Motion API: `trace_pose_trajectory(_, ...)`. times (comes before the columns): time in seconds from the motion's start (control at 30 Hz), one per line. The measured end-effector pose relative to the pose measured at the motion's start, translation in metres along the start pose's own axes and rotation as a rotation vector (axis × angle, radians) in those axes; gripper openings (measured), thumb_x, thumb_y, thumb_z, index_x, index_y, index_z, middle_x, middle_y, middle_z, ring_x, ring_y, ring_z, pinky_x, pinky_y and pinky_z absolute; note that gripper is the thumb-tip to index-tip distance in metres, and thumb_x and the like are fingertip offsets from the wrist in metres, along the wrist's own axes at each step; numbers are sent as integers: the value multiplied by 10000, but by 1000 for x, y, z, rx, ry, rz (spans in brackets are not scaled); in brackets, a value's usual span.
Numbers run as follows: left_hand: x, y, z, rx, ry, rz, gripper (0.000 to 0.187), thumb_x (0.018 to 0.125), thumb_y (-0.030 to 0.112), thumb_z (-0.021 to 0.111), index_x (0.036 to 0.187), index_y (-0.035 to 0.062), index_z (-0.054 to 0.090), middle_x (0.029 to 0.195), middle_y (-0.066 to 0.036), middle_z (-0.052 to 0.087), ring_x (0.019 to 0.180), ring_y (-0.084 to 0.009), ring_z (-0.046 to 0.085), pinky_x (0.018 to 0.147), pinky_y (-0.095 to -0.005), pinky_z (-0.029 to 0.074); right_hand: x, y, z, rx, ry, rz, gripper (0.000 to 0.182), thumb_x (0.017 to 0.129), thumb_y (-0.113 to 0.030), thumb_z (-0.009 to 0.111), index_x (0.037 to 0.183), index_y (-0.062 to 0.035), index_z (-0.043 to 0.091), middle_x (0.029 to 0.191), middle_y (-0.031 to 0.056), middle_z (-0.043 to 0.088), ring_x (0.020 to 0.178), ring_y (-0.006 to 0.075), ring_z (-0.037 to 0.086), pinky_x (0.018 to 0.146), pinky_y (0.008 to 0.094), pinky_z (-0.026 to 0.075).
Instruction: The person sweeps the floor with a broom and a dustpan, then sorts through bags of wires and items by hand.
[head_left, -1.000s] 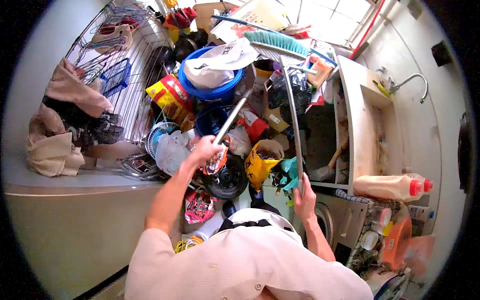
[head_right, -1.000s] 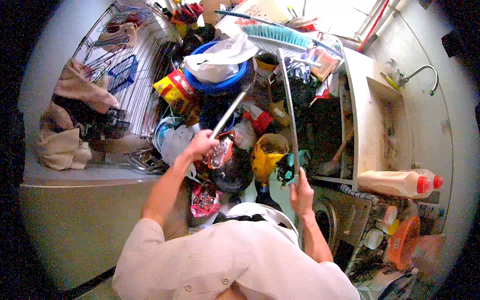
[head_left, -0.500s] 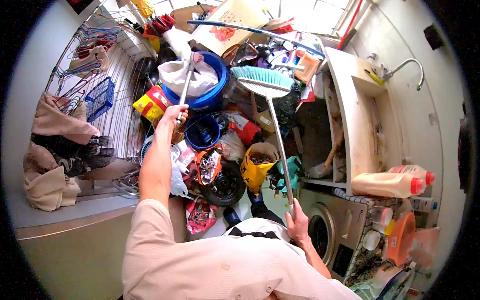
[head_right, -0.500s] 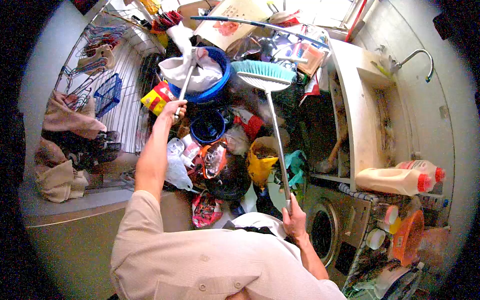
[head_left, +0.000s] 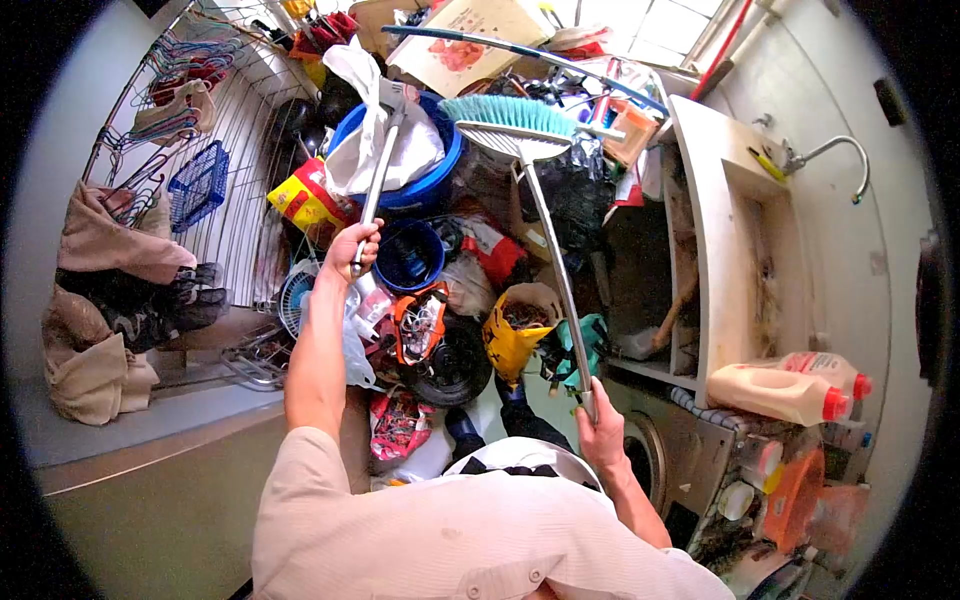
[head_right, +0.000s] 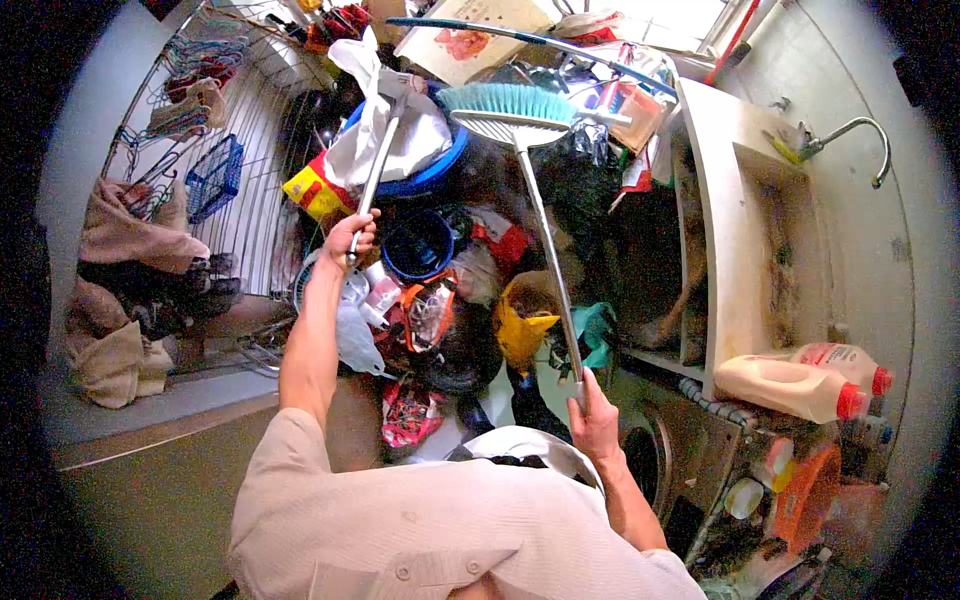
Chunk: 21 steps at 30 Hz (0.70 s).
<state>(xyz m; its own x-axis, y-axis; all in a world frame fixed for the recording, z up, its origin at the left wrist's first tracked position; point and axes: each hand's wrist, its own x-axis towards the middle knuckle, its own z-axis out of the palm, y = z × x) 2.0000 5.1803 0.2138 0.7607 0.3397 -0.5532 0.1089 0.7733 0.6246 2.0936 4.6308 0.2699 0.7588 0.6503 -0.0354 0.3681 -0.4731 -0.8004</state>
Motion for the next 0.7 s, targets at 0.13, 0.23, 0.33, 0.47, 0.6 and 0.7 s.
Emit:
trace_pose_trajectory(0.13, 22, 11, -4, -136, -111, -85, 202, 961, 145, 534, 1126, 28, 521, 721, -10, 511, 489, -55, 440, 364, -168, 359, 7, -9, -2, -12, -54, 84, 547, 833, -35, 632, 1343, 38, 445, 1008, 265, 641, 876, 360, 682, 728, 372, 542)
trace_pose_trajectory(0.23, 59, 29, -7, -90, -6, -109, 299, 988, 256, 520, 1061, -32, 547, 720, -41, 539, 520, -81, 498, 372, -181, 429, 8, -9, -3, -1, -75, 95, 550, 834, -37, 632, 1348, 26, 447, 1004, 259, 642, 868, 359, 681, 724, 365, 539)
trace_pose_trajectory(0.33, 83, 49, -18, -151, -133, -98, 451, 1003, 328, 476, 1070, -115, 535, 860, -189, 657, 718, -262, 689, 520, -304, 604, 4, -7, -1, 7, -58, 88, 533, 835, -17, 617, 1343, 12, 457, 918, 202, 639, 759, 240, 648, 684, 313, 508)
trace_pose_trajectory(0.47, 67, 52, -16, -254, -8, 269, 324, 916, 21, 580, 1207, -67, 466, 1006, -238, 626, 909, -386, 672, 743, -383, 628, 0, -2, -8, -6, -44, 84, 525, 838, -21, 612, 1340, 8, 462, 936, 206, 641, 781, 248, 652, 710, 316, 511)
trace_pose_trajectory(0.6, 57, 45, -13, -72, -5, 73, 229, 896, -14, 567, 1120, -44, 529, 964, -164, 640, 847, -245, 683, 643, -284, 610, 4, -1, -16, -20, -45, 139, 546, 826, -16, 629, 1344, -5, 459, 980, 254, 644, 849, 366, 677, 708, 376, 536)
trace_pose_trajectory(0.7, 47, 27, 4, 664, 269, 0, 83, 871, 83, 620, 937, 34, 608, 746, -33, 620, 583, -103, 580, 428, -224, 432, 8, 8, -17, -53, -10, 103, 545, 843, -32, 609, 1363, -6, 448, 830, 142, 610, 678, 194, 602, 630, 296, 497)
